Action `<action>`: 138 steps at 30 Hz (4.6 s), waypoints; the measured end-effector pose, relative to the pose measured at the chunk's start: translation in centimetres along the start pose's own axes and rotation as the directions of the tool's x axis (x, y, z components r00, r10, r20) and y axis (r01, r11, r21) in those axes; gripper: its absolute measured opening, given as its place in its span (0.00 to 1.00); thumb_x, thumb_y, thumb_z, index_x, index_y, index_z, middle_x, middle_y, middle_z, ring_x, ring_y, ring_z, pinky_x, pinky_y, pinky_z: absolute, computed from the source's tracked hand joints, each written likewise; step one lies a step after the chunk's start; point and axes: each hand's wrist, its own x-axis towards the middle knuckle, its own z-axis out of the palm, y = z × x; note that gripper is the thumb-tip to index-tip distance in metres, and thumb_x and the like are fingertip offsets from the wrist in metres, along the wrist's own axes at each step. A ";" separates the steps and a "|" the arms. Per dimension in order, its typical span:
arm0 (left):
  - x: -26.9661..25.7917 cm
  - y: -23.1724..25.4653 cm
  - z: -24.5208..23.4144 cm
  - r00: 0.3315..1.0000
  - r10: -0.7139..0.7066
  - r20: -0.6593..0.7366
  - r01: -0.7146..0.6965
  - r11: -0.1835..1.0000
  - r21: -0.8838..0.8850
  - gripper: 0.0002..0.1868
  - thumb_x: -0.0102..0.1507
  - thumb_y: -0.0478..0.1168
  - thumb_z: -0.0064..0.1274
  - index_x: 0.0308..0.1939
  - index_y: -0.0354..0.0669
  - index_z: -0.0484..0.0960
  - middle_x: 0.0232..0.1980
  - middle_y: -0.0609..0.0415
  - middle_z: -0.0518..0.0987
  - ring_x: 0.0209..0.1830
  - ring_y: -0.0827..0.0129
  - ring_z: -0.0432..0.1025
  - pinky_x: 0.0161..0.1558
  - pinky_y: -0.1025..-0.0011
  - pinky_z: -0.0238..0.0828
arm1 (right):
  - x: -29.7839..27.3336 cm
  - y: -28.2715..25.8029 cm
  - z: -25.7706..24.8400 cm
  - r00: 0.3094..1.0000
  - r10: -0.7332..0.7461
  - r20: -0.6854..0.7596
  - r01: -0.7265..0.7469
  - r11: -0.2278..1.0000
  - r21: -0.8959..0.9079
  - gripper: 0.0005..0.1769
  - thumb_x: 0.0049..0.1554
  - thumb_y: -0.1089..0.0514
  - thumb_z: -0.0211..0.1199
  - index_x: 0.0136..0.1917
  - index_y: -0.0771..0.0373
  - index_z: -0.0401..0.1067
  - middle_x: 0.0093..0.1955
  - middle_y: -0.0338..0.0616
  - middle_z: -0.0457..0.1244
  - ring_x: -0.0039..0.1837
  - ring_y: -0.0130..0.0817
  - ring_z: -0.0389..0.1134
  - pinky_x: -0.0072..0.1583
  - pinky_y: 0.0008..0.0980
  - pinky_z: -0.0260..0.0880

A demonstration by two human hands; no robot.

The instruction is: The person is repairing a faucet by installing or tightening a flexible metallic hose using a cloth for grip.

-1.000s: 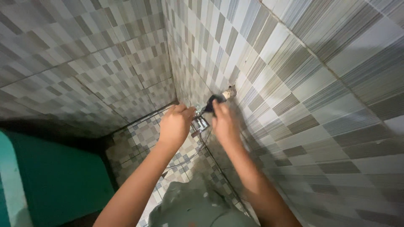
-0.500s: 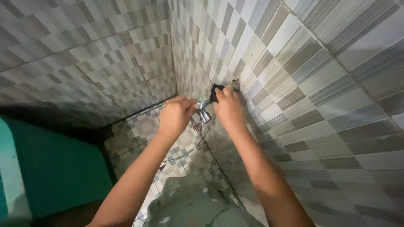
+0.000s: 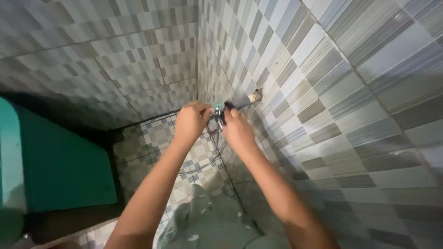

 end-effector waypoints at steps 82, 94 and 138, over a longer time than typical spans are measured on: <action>-40.7 -37.0 -49.4 0.202 -0.965 0.166 0.544 -0.031 -0.839 0.29 0.65 0.57 0.46 0.66 0.49 0.75 0.58 0.59 0.76 0.53 0.70 0.66 0.53 0.67 0.62 | -7.9 -66.9 41.3 0.295 -0.559 0.775 0.762 0.627 0.163 0.11 0.55 0.55 0.61 0.49 0.58 0.81 0.53 0.57 0.70 0.54 0.54 0.73 0.56 0.49 0.74; -41.0 -37.2 -47.1 0.343 -0.929 0.138 0.432 0.026 -0.901 0.35 0.70 0.63 0.38 0.64 0.35 0.77 0.63 0.48 0.79 0.63 0.65 0.70 0.64 0.67 0.61 | -0.4 -67.9 22.1 0.347 -0.804 0.483 0.346 0.589 0.731 0.19 0.45 0.55 0.73 0.51 0.62 0.78 0.43 0.53 0.71 0.46 0.44 0.75 0.51 0.40 0.73; -32.9 -32.6 -52.2 0.858 -0.512 0.043 0.504 0.823 -0.263 0.25 0.73 0.54 0.38 0.35 0.35 0.75 0.32 0.40 0.77 0.32 0.50 0.70 0.40 0.59 0.69 | -3.8 -64.3 33.0 0.152 -0.621 0.769 -0.680 0.499 0.537 0.25 0.47 0.69 0.73 0.57 0.55 0.72 0.47 0.35 0.68 0.47 0.27 0.69 0.40 0.29 0.66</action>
